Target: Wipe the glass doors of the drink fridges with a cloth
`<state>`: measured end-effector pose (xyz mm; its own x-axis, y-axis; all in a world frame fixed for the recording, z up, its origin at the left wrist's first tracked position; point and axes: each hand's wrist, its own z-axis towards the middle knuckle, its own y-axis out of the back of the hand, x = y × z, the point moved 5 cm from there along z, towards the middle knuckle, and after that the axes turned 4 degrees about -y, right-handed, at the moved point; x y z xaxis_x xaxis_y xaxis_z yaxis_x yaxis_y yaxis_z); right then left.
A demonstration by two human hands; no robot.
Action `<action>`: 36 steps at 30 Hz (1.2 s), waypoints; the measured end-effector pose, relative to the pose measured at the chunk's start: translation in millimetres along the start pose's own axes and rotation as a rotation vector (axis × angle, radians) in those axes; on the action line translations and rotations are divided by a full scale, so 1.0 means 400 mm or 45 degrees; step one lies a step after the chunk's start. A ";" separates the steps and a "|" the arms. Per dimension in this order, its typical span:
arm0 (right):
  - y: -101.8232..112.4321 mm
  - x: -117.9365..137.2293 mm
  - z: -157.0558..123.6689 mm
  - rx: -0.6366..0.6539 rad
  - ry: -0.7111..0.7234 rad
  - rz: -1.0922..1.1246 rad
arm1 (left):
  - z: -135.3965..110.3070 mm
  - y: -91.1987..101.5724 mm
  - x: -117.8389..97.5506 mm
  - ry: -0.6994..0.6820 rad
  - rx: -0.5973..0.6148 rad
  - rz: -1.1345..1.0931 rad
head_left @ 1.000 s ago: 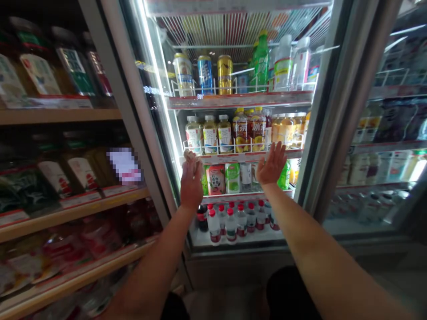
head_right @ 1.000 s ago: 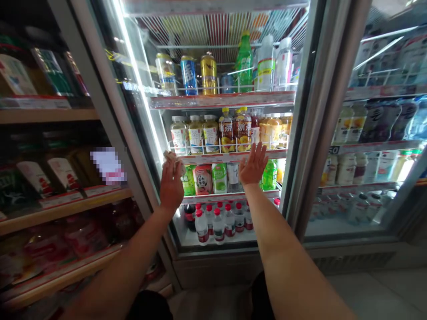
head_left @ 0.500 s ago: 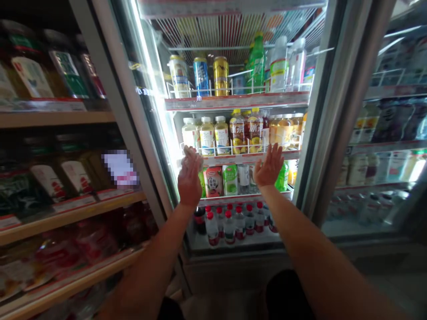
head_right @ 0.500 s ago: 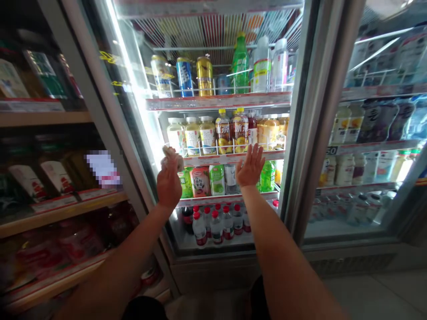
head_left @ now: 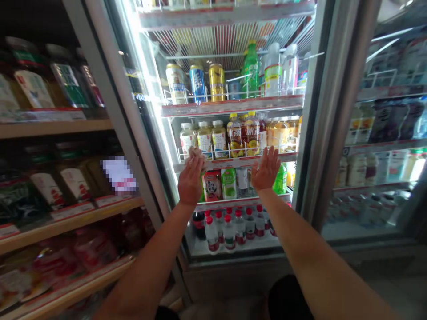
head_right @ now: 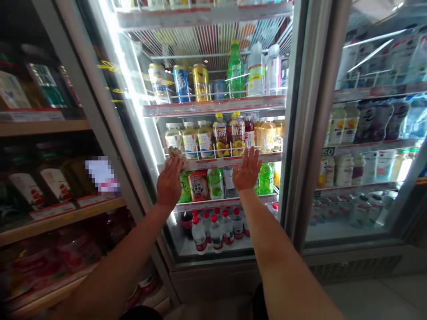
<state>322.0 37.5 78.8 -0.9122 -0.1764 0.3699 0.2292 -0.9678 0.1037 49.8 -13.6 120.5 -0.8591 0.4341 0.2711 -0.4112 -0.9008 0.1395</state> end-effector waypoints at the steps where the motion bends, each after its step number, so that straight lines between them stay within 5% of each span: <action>1: 0.000 0.000 0.000 -0.004 -0.002 0.001 | 0.007 0.001 0.001 -0.002 0.003 -0.008; 7: 0.002 0.000 0.000 0.001 -0.015 0.009 | 0.066 0.004 0.003 0.054 -0.094 -0.040; 13: 0.002 0.000 -0.001 0.050 -0.028 0.040 | 0.055 -0.020 -0.043 -0.001 0.054 0.002; 19: 0.004 0.001 -0.001 0.036 -0.029 0.048 | 0.109 -0.021 -0.047 0.053 -0.084 -0.066; 24: 0.004 0.001 -0.004 0.005 -0.010 0.035 | 0.073 -0.047 -0.098 -0.140 0.094 -0.065; 30: 0.003 -0.001 -0.003 0.045 -0.038 0.047 | 0.152 -0.040 -0.077 -0.058 -0.017 -0.064; 36: 0.001 -0.001 -0.005 0.021 -0.013 0.046 | 0.093 -0.068 -0.140 -0.196 0.146 -0.141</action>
<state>321.6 36.6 76.9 -0.8998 -0.2090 0.3830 0.2675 -0.9578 0.1056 120.4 -12.9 137.0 -0.7503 0.5343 0.3893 -0.4553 -0.8446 0.2816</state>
